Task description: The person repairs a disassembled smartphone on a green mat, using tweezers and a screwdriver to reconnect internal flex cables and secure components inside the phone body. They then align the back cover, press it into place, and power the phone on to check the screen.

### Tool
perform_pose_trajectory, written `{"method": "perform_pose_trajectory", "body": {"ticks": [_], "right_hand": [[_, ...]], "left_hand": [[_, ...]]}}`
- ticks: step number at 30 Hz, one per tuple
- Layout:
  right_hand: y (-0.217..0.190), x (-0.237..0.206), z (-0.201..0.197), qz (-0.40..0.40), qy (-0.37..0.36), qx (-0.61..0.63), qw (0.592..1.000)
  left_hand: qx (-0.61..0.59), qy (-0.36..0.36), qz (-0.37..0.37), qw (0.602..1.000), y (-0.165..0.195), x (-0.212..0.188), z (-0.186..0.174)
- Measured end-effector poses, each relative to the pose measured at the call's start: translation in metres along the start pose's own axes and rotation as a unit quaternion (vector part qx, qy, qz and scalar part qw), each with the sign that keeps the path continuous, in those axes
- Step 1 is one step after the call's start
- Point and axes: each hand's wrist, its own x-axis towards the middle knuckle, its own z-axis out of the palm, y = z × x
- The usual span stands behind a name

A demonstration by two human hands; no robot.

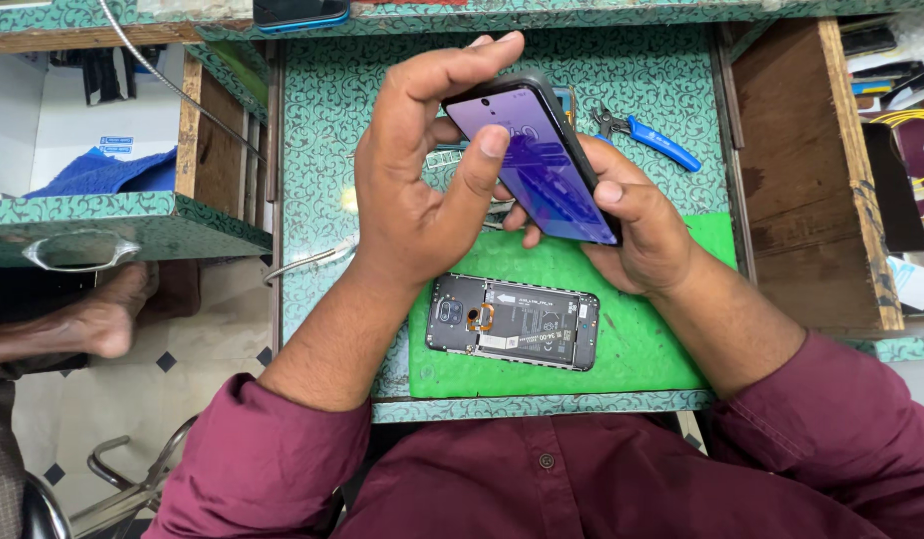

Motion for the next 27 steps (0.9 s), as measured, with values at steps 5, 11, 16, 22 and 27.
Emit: {"method": "perform_pose_trajectory", "body": {"ticks": [5,11,16,22,27], "right_hand": [[0.0017,-0.0019,-0.0035,-0.01,-0.006,-0.016,1.0],[0.0032,-0.0052,-0.0059,-0.008,0.015,-0.036,0.999],[0.0045,-0.0064,-0.0075,-0.013,0.014,-0.043,0.999],[0.005,-0.0071,-0.008,-0.021,0.011,-0.058,0.998],[0.0047,-0.0076,-0.0081,-0.028,0.007,-0.072,0.997]], "left_hand": [[0.035,-0.007,0.025,0.999,-0.0008,-0.0009,0.0002],[0.062,-0.014,0.044,0.997,-0.004,-0.0009,-0.0001],[0.068,-0.014,0.048,0.996,-0.0044,-0.0014,-0.0008],[0.075,-0.012,0.047,0.996,-0.0023,-0.0003,-0.0011],[0.081,-0.008,0.032,0.996,-0.0009,0.0002,-0.0016]]}}
